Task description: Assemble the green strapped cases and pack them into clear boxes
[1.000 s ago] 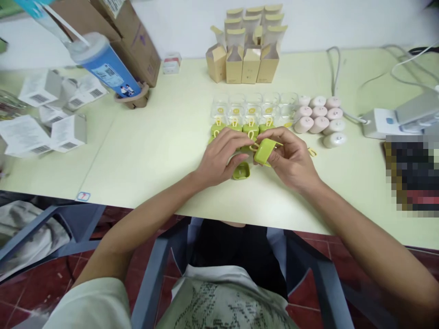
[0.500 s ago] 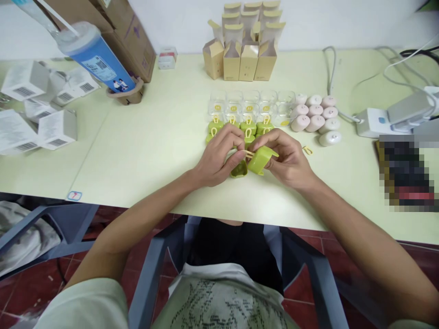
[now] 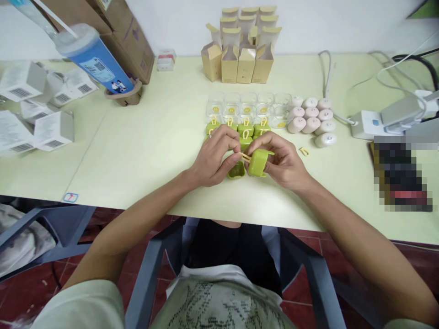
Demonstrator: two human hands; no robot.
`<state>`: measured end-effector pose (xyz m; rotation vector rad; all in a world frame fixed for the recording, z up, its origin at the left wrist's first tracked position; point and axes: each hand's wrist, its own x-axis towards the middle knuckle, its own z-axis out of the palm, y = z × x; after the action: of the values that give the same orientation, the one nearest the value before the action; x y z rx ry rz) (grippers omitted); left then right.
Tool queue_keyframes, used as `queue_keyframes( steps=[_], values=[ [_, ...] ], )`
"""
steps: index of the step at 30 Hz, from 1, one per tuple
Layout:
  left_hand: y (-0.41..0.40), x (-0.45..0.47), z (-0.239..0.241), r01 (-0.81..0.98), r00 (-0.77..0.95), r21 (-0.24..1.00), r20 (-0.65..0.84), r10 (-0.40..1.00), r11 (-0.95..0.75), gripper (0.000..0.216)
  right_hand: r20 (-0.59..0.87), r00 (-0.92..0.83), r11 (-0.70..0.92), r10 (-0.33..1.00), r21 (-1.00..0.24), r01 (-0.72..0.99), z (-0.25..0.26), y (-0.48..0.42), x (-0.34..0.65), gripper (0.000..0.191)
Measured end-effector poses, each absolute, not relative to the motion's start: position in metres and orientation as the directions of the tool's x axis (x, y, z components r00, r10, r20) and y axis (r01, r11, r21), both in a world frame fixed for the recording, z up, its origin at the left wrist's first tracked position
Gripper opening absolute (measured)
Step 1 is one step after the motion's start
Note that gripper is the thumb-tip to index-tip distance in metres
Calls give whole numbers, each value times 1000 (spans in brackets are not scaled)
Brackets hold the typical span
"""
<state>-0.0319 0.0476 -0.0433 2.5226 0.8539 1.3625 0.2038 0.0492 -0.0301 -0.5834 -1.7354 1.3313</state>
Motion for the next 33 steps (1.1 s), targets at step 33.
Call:
queue_keyframes(
  steps=[33],
  values=[
    [91, -63, -68, 549, -220, 786, 462, 859, -283, 16, 325, -420, 417, 847, 81, 905, -22, 86, 268, 19]
  ],
)
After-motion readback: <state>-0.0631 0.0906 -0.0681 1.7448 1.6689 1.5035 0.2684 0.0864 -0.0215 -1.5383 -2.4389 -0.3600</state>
